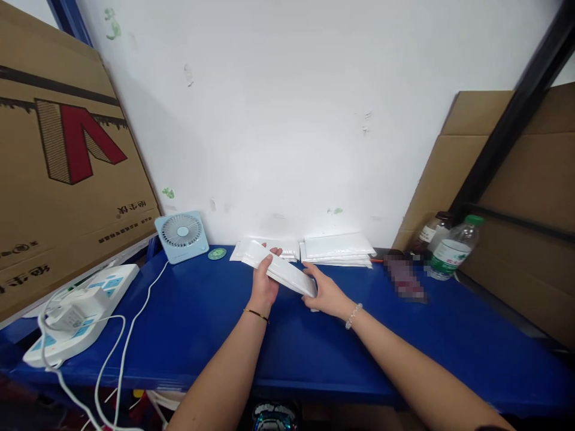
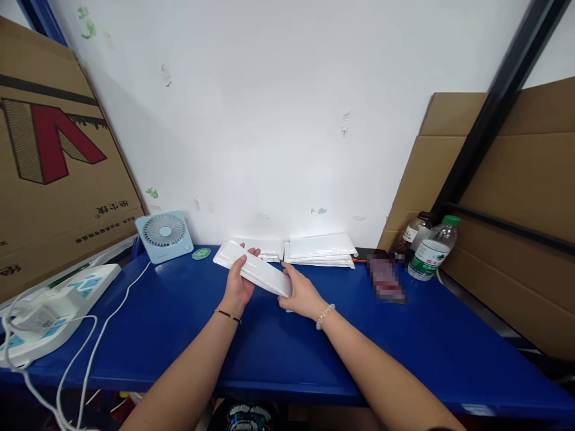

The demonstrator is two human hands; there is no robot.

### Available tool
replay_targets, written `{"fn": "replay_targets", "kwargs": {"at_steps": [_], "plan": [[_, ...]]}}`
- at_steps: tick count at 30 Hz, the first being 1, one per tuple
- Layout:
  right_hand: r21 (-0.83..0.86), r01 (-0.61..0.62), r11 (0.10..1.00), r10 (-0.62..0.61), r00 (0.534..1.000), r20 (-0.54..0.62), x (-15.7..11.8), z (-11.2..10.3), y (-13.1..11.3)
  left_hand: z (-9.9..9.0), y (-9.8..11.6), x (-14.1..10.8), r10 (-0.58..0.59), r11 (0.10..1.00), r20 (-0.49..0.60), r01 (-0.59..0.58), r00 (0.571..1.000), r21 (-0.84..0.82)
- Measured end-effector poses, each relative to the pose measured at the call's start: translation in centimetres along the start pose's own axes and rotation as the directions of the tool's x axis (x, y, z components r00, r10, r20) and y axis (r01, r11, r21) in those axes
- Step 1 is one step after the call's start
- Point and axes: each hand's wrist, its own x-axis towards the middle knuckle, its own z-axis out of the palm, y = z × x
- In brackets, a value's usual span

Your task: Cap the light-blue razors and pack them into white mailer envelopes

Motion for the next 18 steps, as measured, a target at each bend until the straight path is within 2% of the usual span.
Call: {"fn": "replay_targets", "kwargs": {"at_steps": [2, 6, 11, 14, 18], "plan": [[-0.051, -0.006, 0.999, 0.008, 0.999, 0.037, 0.2, -0.5, 0.5, 0.8, -0.1, -0.8, 0.036, 0.996, 0.052, -0.041, 0.998, 0.083], [-0.247, 0.003, 0.969, 0.012, 0.998, 0.059, -0.1, -2.2, 2.0, 2.3, 0.1, -1.5, 0.065, 0.97, 0.045, -0.073, 0.997, 0.23], [-0.204, -0.013, 0.979, 0.038, 0.992, 0.12, -0.5, -3.8, 3.9, 3.9, 1.0, -0.9, 0.136, 0.948, 0.052, -0.145, 0.989, 0.282], [-0.188, 0.016, 0.982, 0.011, 0.99, 0.142, -0.5, -3.8, 4.3, 4.8, 1.8, -0.4, 0.166, 0.941, 0.103, -0.189, 0.981, 0.28], [-0.261, 0.064, 0.963, -0.027, 0.989, 0.145, -0.3, -2.9, 4.3, 6.5, 3.9, -0.3, 0.213, 0.913, 0.162, -0.255, 0.964, 0.319]]}}
